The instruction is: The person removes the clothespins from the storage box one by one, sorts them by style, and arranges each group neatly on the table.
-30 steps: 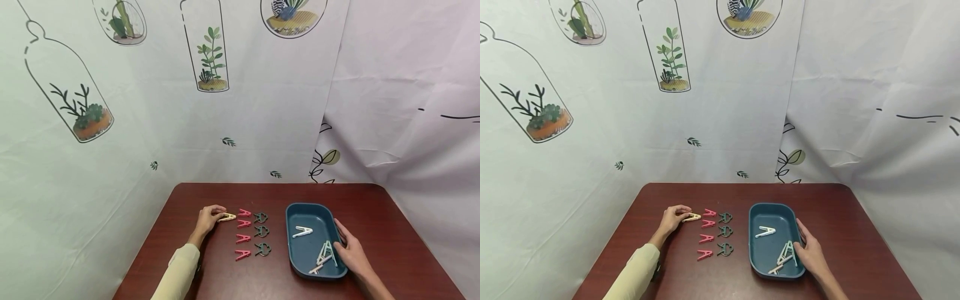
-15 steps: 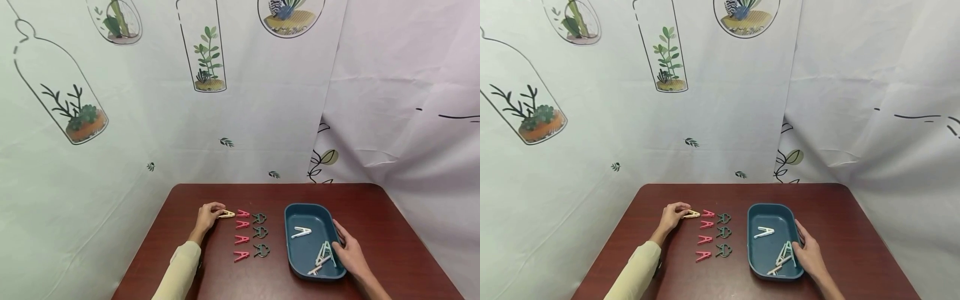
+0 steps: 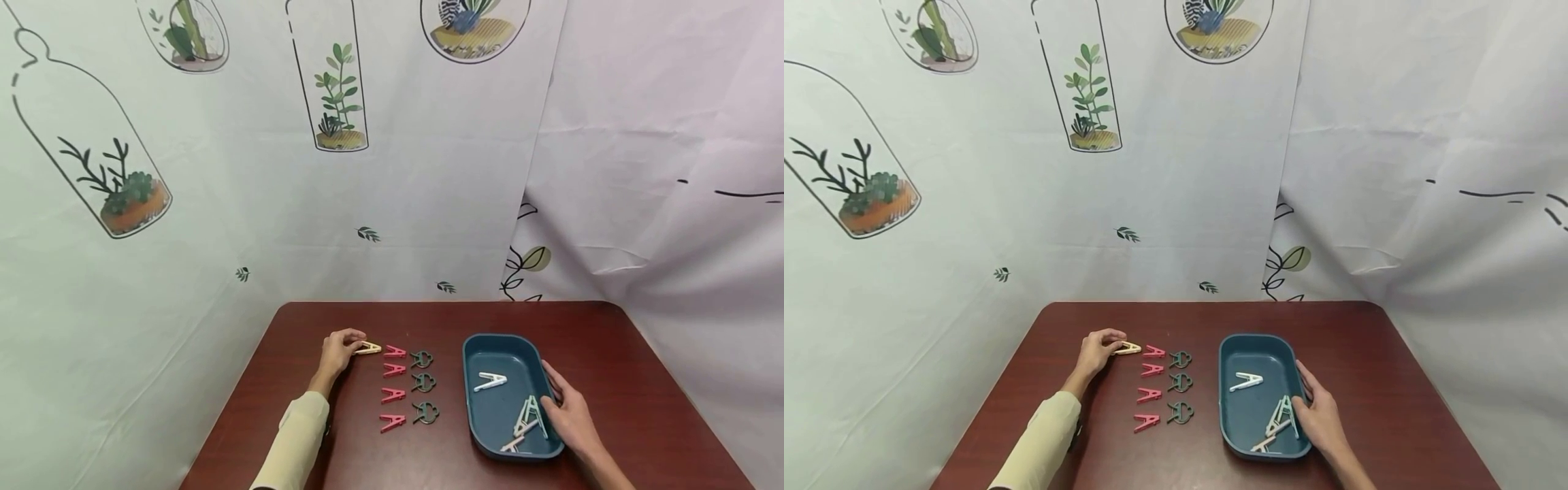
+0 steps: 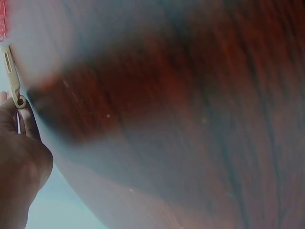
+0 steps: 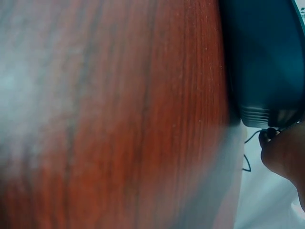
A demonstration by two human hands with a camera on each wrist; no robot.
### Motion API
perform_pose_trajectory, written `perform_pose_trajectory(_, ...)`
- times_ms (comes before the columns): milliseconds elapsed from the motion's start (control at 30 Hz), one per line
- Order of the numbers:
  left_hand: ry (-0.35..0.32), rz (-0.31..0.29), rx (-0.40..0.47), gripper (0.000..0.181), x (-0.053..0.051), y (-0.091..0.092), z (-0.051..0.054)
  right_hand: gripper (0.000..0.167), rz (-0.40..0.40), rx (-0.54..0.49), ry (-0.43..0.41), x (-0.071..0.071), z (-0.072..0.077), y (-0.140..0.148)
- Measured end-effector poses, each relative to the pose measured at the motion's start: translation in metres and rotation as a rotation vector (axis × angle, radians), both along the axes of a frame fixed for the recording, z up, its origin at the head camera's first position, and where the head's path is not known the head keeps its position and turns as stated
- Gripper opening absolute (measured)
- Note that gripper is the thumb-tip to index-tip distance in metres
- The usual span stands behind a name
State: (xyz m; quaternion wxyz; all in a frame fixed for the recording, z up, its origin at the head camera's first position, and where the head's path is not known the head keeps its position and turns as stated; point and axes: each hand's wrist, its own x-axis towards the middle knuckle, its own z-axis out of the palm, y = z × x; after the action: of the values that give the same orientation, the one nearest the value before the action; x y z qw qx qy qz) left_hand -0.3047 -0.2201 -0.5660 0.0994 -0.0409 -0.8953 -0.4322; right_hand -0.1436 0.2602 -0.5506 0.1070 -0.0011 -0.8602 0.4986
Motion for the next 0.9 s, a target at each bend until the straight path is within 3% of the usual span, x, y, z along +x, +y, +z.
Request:
perform_pose_trajectory(433,0.01,0.007,-0.005,0.011,-0.004,0.002,0.0,0.068,-0.002,-0.002,-0.001,-0.001,0.002,-0.001)
perform_pose_trajectory(633,0.005,-0.009,0.014,0.013,-0.002,0.001,0.0,0.068,-0.008,0.009,0.051,-0.001,-0.001,0.0)
perform_pose_trajectory(767,0.015,-0.011,0.008,0.015,-0.002,-0.003,0.005,0.068,0.002,-0.003,0.071,-0.001,-0.002,0.001)
perform_pose_trajectory(900,0.043,0.0,-0.014,0.017,-0.005,-0.007,0.016,0.068,0.005,0.006,0.068,0.0,-0.002,0.001)
